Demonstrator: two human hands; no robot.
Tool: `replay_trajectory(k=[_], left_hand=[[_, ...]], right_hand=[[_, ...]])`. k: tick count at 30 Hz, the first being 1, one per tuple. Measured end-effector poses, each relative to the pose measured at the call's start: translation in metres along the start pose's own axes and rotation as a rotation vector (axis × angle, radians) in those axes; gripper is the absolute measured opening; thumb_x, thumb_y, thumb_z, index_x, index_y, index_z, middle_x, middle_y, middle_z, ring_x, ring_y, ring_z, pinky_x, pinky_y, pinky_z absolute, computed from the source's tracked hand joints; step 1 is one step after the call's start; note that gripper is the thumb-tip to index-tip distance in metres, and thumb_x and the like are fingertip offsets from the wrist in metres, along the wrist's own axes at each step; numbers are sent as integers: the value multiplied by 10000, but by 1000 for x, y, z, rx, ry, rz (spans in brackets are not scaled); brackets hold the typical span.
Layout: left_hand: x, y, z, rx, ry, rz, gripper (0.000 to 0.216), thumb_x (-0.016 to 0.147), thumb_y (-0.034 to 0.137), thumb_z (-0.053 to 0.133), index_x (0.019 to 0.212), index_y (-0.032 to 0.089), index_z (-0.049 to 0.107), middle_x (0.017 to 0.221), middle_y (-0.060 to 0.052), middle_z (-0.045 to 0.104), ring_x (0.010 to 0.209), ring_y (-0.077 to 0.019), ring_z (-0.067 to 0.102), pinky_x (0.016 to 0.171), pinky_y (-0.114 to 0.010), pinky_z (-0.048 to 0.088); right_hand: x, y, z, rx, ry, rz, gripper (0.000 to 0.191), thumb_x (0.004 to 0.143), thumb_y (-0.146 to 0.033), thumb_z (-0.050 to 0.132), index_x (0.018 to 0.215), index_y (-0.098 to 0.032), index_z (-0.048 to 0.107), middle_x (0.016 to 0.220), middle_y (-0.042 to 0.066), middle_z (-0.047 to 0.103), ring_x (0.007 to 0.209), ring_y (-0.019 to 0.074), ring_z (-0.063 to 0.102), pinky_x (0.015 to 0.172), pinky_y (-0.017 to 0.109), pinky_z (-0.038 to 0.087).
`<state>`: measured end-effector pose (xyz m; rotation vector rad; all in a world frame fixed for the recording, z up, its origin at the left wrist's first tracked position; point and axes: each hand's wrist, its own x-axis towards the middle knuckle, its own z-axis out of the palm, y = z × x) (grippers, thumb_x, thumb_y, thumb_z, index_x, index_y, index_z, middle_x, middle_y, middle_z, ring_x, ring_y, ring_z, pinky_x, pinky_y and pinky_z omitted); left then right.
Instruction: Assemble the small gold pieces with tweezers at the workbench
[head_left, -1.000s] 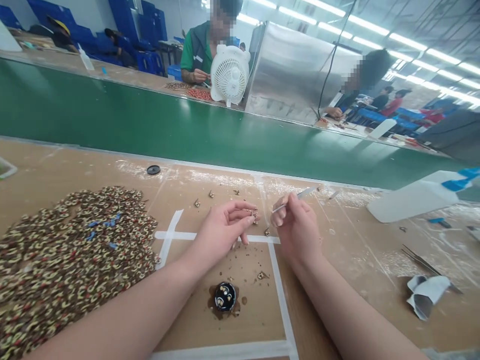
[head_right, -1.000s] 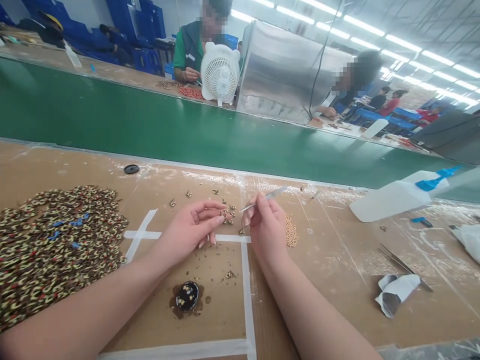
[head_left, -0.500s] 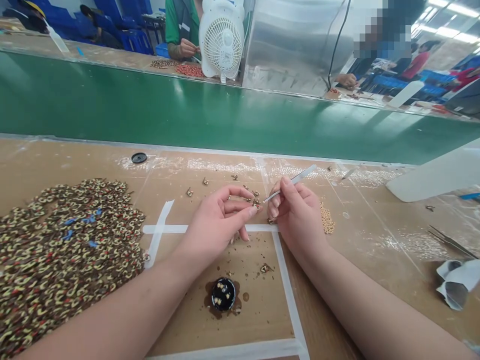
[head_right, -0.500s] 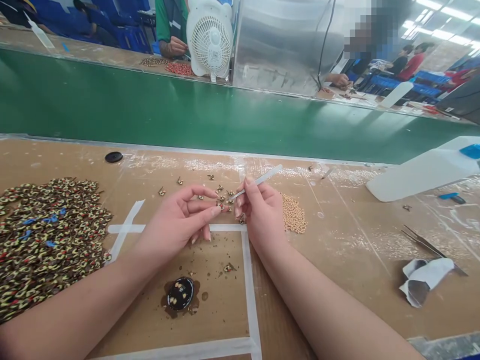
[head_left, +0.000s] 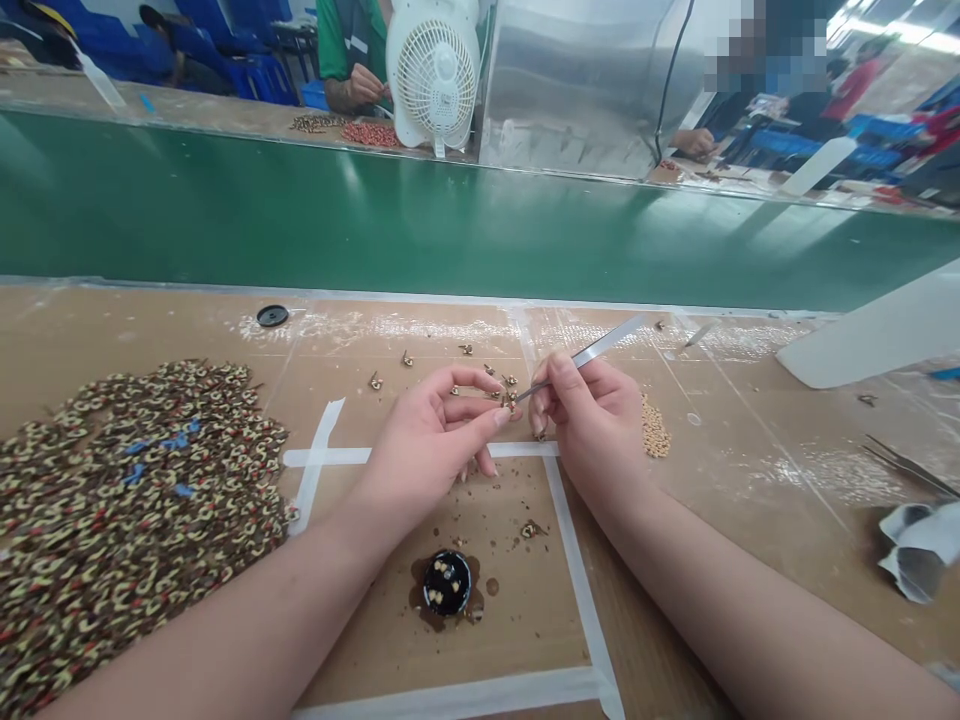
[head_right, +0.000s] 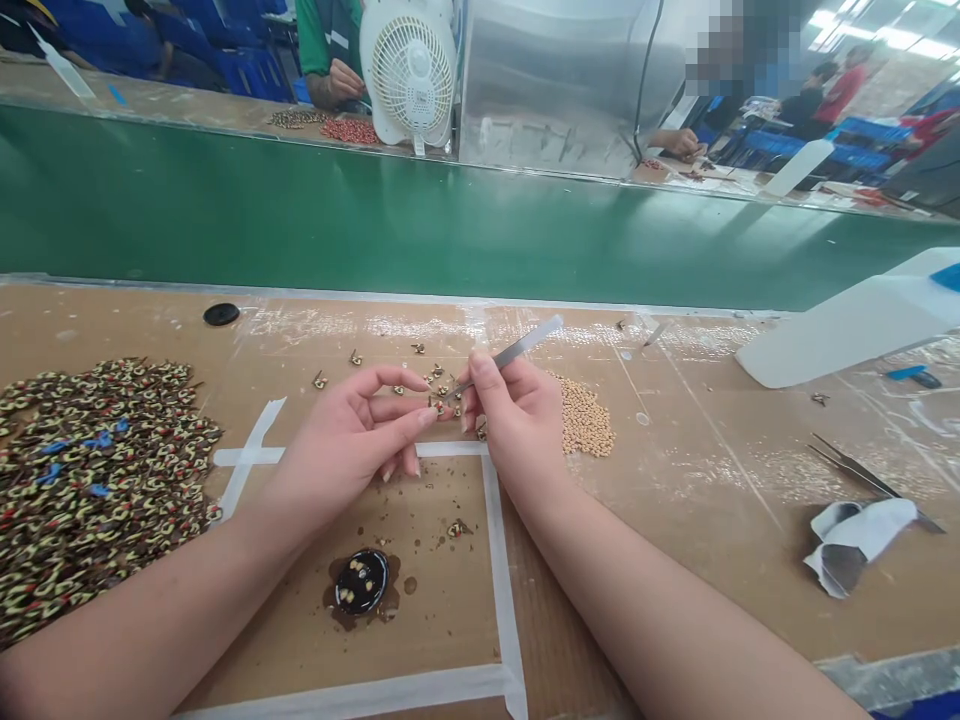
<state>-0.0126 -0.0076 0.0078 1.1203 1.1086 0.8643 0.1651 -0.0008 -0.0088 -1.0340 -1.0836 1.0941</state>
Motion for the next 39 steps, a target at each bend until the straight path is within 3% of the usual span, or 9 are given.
replay_trajectory(k=[20,28,39], left_hand=[[1,0,2,-44,42,23,304,896,302,818,1006,235,542,778,21,771,500,-82,646,445,-175,388],[0,-1,2,-16,67,35,353,899,311,815,913,247,469,581,88,671,467,-93,641,434,-155,416],[2,-5,1,-32,64,84,352,893,311,817,891,233,474,666,67,705,488,-103,678,419,-154,427]], right_hand=[[-1,-3,4,-22,12,-13,392,940,-543,772,773,-197,696,581,-26,592,477,85,549,484,249,436],[-3,-3,6,-52,30,-18,426,936,-571,762,752,-193,693,572,-20,606,463,87,553,463,249,462],[-6,-4,9,-57,38,-24,406,934,-540,767,735,-193,697,566,-19,614,465,91,561,469,244,480]])
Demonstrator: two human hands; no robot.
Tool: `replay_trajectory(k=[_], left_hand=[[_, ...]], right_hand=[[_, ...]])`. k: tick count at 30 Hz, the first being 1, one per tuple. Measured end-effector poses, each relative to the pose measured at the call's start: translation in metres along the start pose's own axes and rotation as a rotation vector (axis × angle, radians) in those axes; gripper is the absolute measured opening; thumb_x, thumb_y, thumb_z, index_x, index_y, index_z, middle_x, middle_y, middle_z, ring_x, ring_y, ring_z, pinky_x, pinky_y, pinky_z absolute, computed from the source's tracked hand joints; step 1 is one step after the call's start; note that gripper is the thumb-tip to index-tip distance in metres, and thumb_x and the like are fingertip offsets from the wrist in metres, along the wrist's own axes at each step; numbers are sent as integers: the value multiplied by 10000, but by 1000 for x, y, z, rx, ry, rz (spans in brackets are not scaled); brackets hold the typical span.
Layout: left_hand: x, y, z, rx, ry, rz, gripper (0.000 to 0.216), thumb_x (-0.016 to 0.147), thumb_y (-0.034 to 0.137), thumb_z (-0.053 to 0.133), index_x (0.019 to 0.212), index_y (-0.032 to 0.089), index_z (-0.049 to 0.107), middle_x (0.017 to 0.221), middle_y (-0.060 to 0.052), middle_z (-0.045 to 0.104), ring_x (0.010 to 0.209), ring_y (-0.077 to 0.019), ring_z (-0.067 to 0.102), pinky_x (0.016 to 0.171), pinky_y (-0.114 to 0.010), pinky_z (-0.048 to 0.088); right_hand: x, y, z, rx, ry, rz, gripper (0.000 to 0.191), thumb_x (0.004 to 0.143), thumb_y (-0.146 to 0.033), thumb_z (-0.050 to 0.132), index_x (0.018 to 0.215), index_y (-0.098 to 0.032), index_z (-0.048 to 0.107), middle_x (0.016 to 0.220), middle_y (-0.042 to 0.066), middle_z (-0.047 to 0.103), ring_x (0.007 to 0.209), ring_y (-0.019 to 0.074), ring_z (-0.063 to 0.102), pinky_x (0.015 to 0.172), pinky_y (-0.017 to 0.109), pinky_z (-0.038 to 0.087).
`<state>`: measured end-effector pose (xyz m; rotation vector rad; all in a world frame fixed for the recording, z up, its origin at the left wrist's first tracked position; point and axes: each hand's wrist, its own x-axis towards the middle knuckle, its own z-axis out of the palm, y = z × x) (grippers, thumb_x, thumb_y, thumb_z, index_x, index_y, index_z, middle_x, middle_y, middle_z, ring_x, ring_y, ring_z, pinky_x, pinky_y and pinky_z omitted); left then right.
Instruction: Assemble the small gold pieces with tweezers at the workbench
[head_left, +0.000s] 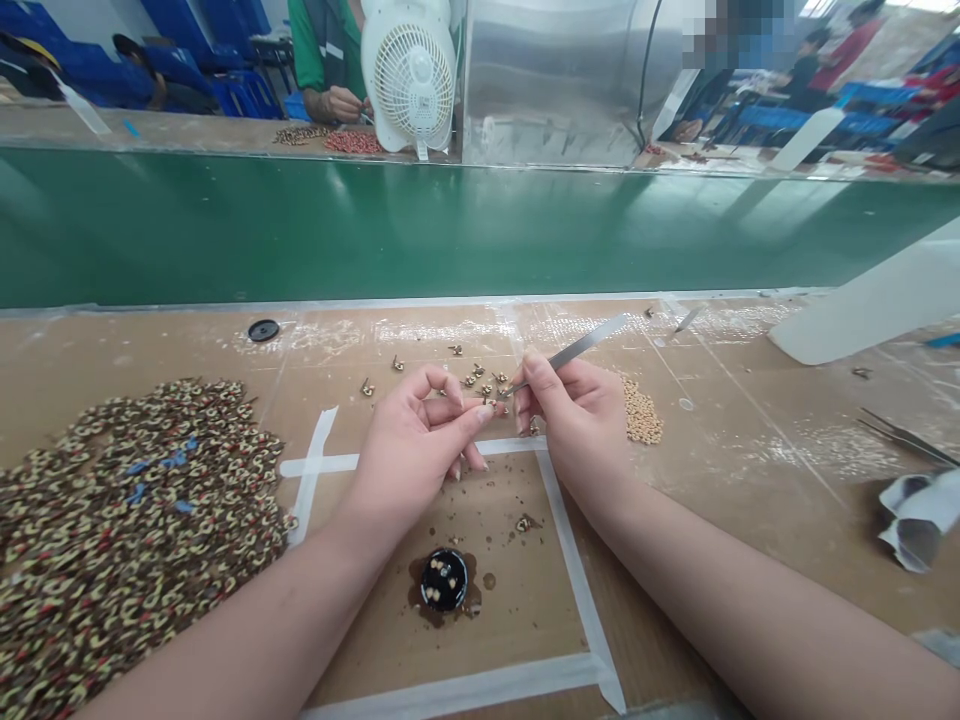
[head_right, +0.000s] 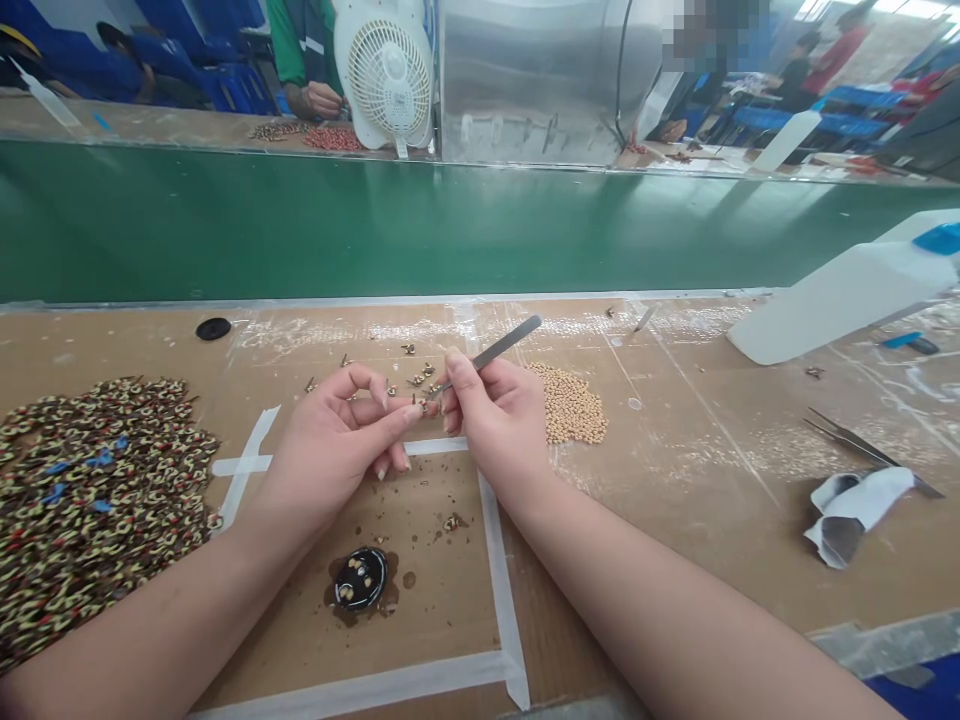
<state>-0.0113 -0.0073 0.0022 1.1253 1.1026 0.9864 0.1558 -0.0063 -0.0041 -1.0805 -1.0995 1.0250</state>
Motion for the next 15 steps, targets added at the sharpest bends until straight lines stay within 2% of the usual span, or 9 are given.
replay_trajectory(k=[3,5,7,11,13,15], left_hand=[[-1,2,1,28,-17,-6,340,875,334,841,1001,232,542,949,-14,805,562,-113,717,456,-178,479],[-2,4,0,58,-6,17,386,850,328,863,1096,244,577,1221,-65,789,589,-103,720,486,-202,521],[-5,6,-1,101,24,75,355,857,302,848,1123,252,618,1353,-74,742,584,-76,689,509,-218,541],[-11,8,-6,173,106,268,69,866,194,774,858,209,708,1223,-35,772,585,-36,560,517,-197,481],[-13,8,-8,187,132,345,81,851,165,761,791,212,734,1136,-27,783,622,-53,548,518,-196,451],[-15,10,-9,199,167,357,65,851,187,771,809,235,782,1039,-26,793,622,-71,551,506,-206,434]], right_hand=[[3,-3,-5,12,27,-19,377,936,-518,762,760,-190,707,587,-17,618,470,97,568,457,246,473],[10,-7,-13,-13,55,-50,365,951,-498,740,767,-183,711,596,-17,609,471,94,561,455,243,462],[21,-10,-24,-119,49,-49,366,963,-469,721,750,-172,710,596,-15,601,465,84,545,457,237,441],[40,-9,-41,-430,-56,116,409,976,-445,680,690,-153,696,540,0,594,414,82,500,440,250,368],[44,-6,-43,-523,-91,177,436,987,-450,650,667,-154,680,502,8,587,408,92,492,453,264,363],[44,-3,-42,-574,-111,190,442,992,-449,629,661,-159,670,488,13,587,423,104,505,479,277,376]])
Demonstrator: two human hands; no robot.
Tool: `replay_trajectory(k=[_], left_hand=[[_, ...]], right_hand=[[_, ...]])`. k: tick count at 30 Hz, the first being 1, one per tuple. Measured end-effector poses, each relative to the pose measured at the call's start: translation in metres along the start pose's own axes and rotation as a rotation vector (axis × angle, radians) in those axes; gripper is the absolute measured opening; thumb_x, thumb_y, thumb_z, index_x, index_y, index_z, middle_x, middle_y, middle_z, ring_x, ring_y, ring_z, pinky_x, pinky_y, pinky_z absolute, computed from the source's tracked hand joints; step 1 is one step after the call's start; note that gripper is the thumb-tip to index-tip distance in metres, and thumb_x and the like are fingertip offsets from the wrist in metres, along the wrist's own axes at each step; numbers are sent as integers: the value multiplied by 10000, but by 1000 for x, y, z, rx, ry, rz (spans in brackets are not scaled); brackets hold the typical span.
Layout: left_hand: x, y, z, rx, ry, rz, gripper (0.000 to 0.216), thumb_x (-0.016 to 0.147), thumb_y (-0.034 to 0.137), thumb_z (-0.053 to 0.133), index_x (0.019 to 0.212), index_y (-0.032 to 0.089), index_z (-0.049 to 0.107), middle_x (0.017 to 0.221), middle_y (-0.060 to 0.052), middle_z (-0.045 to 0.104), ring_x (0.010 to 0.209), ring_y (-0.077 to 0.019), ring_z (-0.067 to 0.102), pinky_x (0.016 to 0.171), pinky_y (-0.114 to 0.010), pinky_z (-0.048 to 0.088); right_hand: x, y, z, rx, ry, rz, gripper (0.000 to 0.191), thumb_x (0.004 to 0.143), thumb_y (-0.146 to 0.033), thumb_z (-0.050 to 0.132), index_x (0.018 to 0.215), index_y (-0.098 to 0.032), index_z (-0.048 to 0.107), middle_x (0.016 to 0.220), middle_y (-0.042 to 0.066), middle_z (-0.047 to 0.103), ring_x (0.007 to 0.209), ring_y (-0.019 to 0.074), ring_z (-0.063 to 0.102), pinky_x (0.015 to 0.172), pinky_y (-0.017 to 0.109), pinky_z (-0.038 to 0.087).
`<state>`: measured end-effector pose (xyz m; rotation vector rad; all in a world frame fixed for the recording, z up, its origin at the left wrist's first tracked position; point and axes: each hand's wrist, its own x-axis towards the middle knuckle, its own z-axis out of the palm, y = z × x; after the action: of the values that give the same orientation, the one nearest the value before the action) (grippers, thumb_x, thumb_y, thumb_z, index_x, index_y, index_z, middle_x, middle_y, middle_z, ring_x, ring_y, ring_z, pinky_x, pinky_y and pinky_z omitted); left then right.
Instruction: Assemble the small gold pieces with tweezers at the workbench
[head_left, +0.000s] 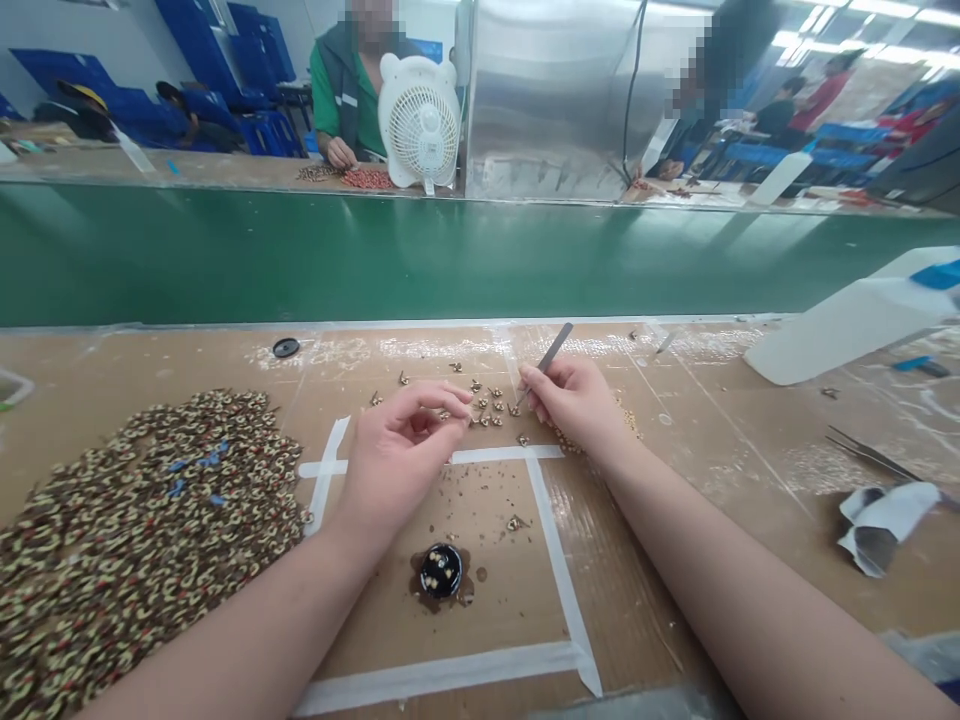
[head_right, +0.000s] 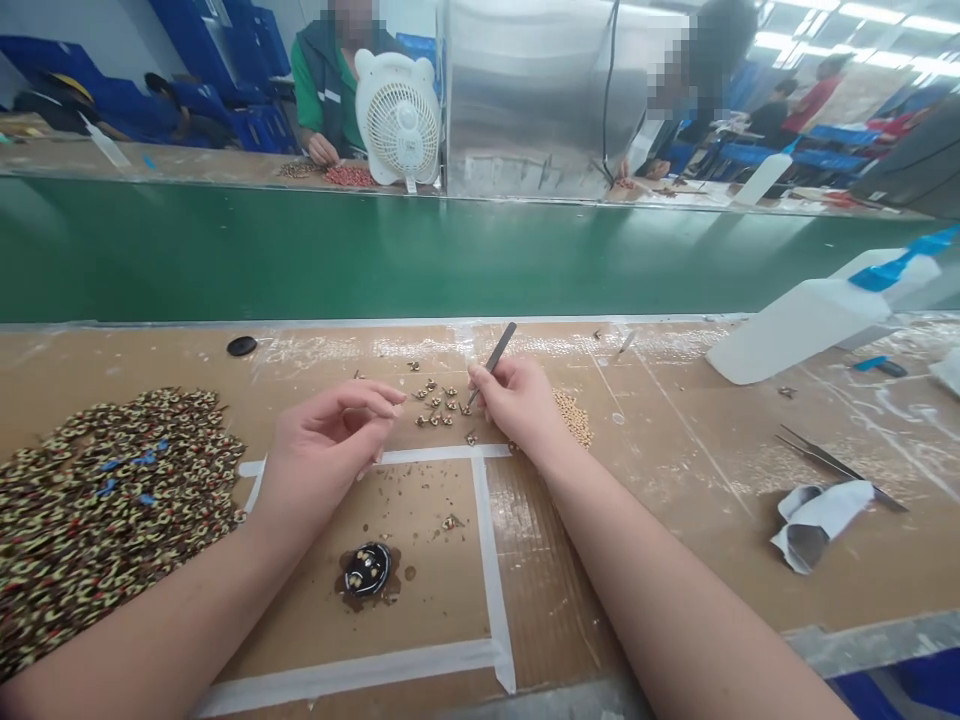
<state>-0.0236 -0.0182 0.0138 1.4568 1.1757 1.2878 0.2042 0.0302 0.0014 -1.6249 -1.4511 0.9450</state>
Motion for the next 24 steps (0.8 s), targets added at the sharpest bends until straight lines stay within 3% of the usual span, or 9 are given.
replay_trajectory(k=[5,8,10,14,17,19,21,24], left_hand=[[0,20,-15,40,177,-64,104,839,354,867,910,279,869,604,11,666,515,-95,509,477,-233,410],[2,44,-40,64,335,36,184,827,395,891,983,298,875,684,1,718,532,-99,503,491,-249,409],[1,62,-63,162,352,88,194,891,444,826,1011,299,870,805,-17,771,540,-100,495,506,-265,411],[-9,83,-113,629,136,-22,366,1003,562,624,996,280,859,870,-41,788,657,-161,595,628,-310,477],[-22,78,-138,944,-165,-151,320,962,564,666,954,291,833,1048,-37,794,890,-226,680,774,-344,509],[-31,68,-147,1022,-335,-219,296,972,521,644,943,285,821,1118,-37,776,955,-240,689,819,-351,506],[-37,58,-150,1052,-409,-260,288,986,480,610,959,281,818,1135,-41,761,978,-247,691,860,-360,501],[-42,49,-147,1095,-415,-291,279,990,461,595,979,287,814,1153,-41,748,1003,-262,689,903,-377,484]], right_hand=[[-4,-3,1,-76,46,-101,452,974,-496,613,691,-158,710,577,54,664,512,135,561,567,305,413],[-4,-2,-3,-28,78,-136,458,958,-533,614,735,-154,742,668,79,719,559,154,585,598,316,420],[-3,0,-4,-2,103,-155,483,948,-570,621,732,-155,740,686,84,723,581,166,589,608,320,415],[-2,4,-3,86,159,-161,522,937,-654,626,799,-166,747,681,60,681,608,171,569,617,318,402],[-4,2,-4,173,189,-172,523,952,-672,597,803,-184,712,638,17,586,580,151,499,598,307,367],[-6,1,-5,186,214,-184,524,966,-672,567,794,-192,688,591,-8,499,556,145,437,583,308,327],[-7,0,-7,149,246,-197,523,969,-668,555,786,-195,683,579,-11,462,561,152,419,588,315,308],[-6,0,-10,89,290,-217,521,961,-656,557,752,-192,673,599,1,471,602,168,444,614,324,318]])
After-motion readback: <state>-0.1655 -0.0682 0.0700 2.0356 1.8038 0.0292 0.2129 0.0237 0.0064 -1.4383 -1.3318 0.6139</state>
